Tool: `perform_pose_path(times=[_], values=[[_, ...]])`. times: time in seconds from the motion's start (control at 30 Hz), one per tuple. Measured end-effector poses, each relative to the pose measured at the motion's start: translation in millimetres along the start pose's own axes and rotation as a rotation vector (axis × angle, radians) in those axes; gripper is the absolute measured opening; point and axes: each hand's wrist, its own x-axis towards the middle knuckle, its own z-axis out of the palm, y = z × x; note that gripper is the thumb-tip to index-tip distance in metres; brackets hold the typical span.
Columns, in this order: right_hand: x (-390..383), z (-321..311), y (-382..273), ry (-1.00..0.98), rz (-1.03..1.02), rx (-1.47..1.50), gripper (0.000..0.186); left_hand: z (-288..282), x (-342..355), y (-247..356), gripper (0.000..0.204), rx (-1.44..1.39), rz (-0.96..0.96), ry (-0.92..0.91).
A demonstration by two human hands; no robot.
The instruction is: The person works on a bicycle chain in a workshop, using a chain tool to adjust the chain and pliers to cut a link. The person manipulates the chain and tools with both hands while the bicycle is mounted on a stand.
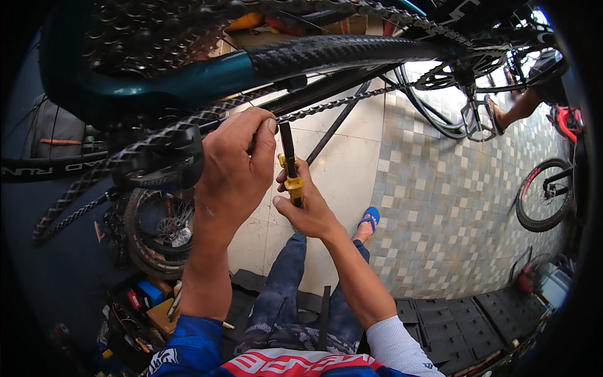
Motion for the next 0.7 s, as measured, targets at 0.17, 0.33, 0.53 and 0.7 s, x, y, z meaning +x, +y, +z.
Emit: perform_pose_path(times=[0.17, 0.33, 0.53, 0.7], values=[[-24.9, -26.2, 1.0, -0.166, 0.126, 0.046, 0.089, -3.6, 0.6, 3.4, 0.018, 0.027, -0.021, -0.021], [-57.5, -46.9, 10.8, -0.098, 0.145, -0.201, 0.08, -1.1, 0.3, 7.0, 0.018, 0.014, -0.044, -0.018], [-96.5, -63.3, -0.3, 0.033, 0.264, -0.538, 0.068, 0.3, -1.9, 14.1, 0.013, 0.148, -0.081, 0.003], [-115.9, -68.4, -11.4, 0.171, 0.297, -0.466, 0.053, 6.2, 1.6, 14.2, 0.014, 0.275, -0.103, 0.019]])
